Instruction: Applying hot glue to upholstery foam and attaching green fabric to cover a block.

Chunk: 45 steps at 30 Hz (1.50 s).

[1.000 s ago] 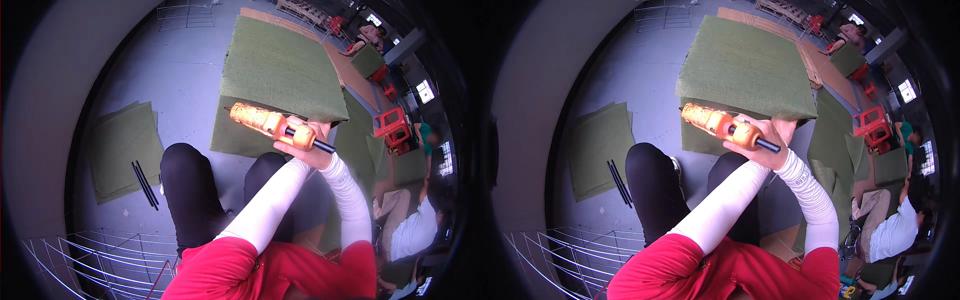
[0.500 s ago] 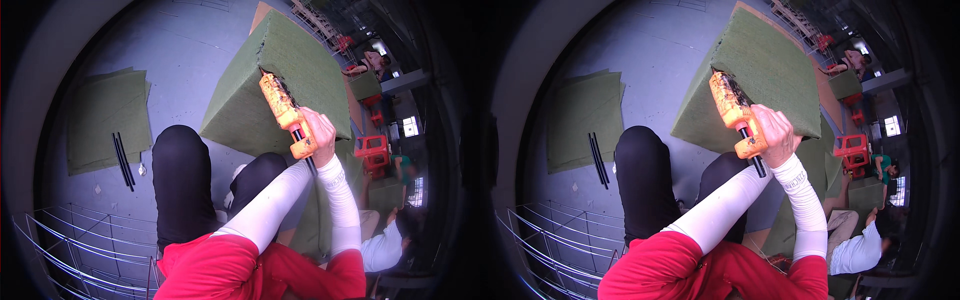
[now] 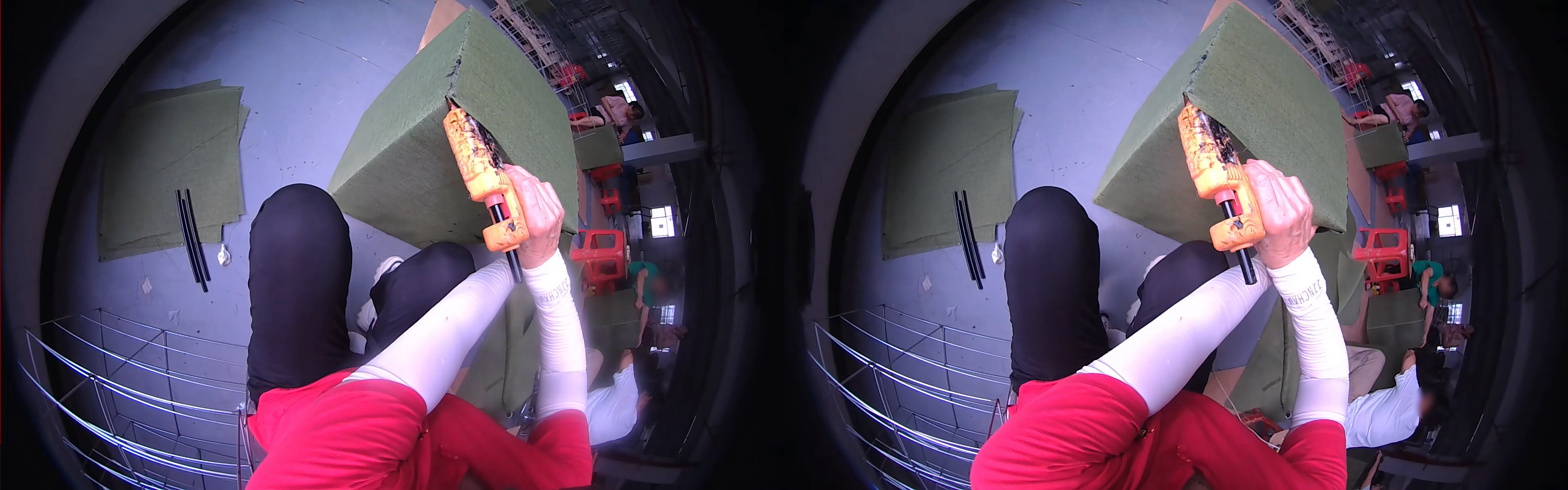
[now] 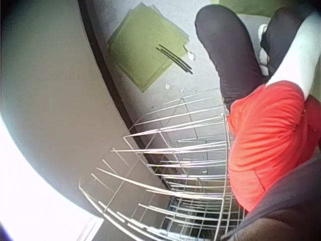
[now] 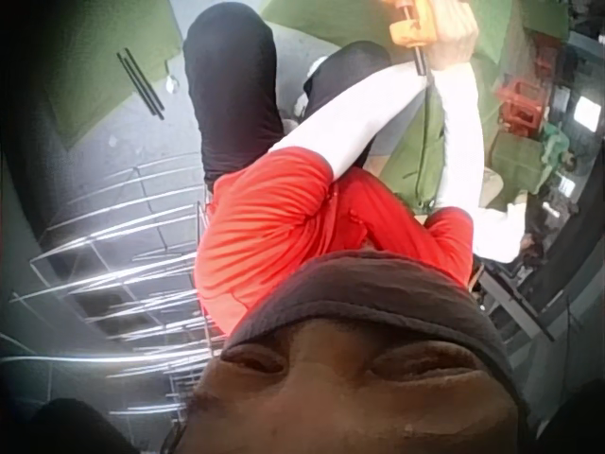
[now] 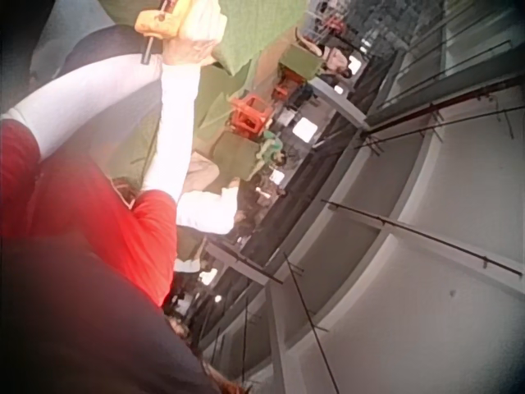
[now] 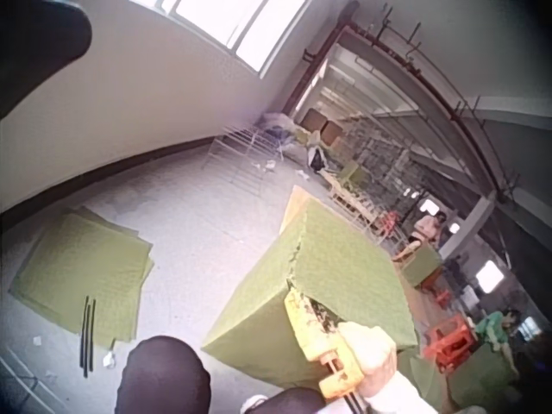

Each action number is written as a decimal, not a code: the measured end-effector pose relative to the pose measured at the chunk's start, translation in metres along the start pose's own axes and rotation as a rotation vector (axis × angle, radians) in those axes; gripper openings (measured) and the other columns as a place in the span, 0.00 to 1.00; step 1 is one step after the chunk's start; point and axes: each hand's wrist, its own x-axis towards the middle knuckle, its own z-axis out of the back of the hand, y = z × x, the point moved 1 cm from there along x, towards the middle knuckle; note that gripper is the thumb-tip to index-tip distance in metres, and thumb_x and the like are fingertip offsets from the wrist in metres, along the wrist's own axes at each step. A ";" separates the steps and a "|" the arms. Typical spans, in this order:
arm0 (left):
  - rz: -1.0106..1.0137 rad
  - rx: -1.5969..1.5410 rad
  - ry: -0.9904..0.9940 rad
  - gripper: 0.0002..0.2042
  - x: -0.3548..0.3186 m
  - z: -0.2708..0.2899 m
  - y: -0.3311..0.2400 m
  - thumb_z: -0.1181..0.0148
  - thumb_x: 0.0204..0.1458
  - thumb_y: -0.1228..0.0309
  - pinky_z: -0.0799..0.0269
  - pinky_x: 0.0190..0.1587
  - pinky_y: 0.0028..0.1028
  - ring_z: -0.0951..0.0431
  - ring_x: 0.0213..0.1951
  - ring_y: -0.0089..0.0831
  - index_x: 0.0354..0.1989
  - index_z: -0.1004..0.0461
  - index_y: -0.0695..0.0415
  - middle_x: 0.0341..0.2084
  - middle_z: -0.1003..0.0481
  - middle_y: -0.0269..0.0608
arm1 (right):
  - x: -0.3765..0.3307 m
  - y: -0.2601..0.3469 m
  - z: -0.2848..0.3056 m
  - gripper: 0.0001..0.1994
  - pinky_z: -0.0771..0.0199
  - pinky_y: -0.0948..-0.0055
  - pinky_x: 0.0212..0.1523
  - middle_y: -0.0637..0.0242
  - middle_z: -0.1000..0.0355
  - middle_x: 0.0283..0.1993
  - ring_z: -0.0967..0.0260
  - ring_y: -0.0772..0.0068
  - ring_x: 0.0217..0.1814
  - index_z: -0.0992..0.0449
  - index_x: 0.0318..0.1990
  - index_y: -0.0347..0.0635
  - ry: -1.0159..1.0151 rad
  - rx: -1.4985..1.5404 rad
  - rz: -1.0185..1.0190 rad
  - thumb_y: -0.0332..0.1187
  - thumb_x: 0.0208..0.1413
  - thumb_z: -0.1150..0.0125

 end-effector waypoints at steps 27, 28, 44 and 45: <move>0.057 0.007 -0.052 0.17 -0.028 -0.006 0.004 0.38 0.43 0.56 0.30 0.39 0.47 0.23 0.34 0.54 0.28 0.23 0.61 0.30 0.23 0.55 | -0.008 -0.002 0.002 0.17 0.29 0.67 0.37 0.53 0.24 0.40 0.24 0.57 0.41 0.28 0.43 0.33 -0.024 0.053 -0.038 0.26 0.42 0.36; 0.058 0.005 -0.051 0.17 -0.028 -0.008 0.003 0.38 0.44 0.56 0.30 0.39 0.47 0.23 0.34 0.54 0.28 0.23 0.61 0.30 0.23 0.55 | -0.008 -0.002 0.001 0.18 0.29 0.67 0.37 0.53 0.24 0.40 0.23 0.57 0.41 0.28 0.43 0.33 0.009 0.049 -0.036 0.27 0.41 0.36; 0.082 0.010 -0.065 0.17 -0.040 -0.017 0.001 0.38 0.44 0.56 0.30 0.39 0.47 0.23 0.33 0.54 0.28 0.23 0.61 0.29 0.23 0.55 | -0.009 -0.001 0.002 0.19 0.29 0.66 0.37 0.54 0.24 0.40 0.24 0.57 0.40 0.27 0.44 0.33 -0.029 0.023 -0.043 0.27 0.41 0.36; 0.084 0.010 -0.065 0.17 -0.041 -0.018 0.001 0.38 0.44 0.56 0.30 0.38 0.47 0.23 0.33 0.54 0.28 0.23 0.61 0.29 0.23 0.55 | -0.009 0.000 0.003 0.19 0.29 0.67 0.37 0.54 0.24 0.40 0.23 0.57 0.40 0.27 0.43 0.33 -0.020 0.003 -0.030 0.27 0.40 0.36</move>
